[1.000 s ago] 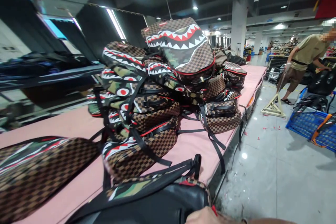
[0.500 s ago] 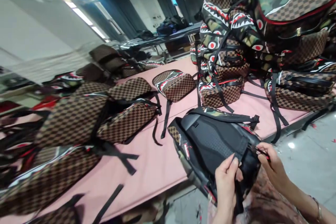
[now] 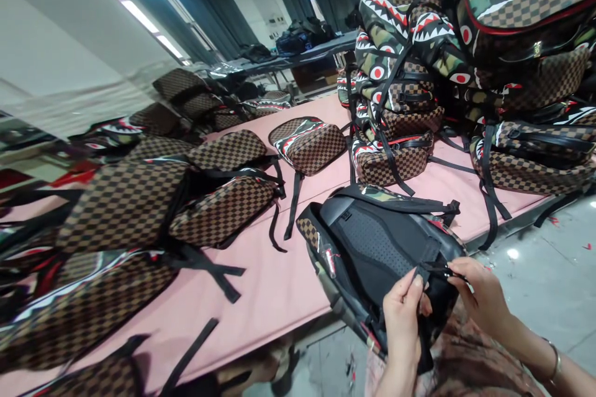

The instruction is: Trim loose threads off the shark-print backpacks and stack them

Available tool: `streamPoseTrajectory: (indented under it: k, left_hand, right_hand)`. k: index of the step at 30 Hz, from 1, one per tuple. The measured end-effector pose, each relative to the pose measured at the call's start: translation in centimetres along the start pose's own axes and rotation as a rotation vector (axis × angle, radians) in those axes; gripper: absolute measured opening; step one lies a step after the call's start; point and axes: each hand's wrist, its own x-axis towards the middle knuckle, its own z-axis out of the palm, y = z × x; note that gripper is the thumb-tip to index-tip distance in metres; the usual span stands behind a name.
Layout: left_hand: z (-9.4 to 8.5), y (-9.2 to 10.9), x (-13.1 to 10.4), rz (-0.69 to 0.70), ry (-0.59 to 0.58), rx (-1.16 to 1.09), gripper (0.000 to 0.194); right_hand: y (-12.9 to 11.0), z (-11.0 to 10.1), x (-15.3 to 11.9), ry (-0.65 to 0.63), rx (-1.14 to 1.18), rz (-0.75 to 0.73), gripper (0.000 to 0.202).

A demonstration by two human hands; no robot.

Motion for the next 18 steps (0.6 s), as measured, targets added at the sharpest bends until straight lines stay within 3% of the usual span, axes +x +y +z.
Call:
streamPoseTrajectory:
  k: [12,16,18]
  left_hand:
    - [0.2,-0.8,0.0,0.076,0.007,0.166,0.043]
    - [-0.6,-0.5,-0.1,0.111,-0.005,0.203,0.040]
    - [-1.8,0.3,-0.5,0.130,-0.099,0.163,0.037]
  right_hand:
    - [-0.3,-0.4,0.9,-0.082,-0.017,-0.032,0.019]
    - [-0.1,-0.6,0.8,-0.090,0.157,0.008,0.016]
    - [0.5,-1.0,1.3,-0.029,0.272,0.103,0.012]
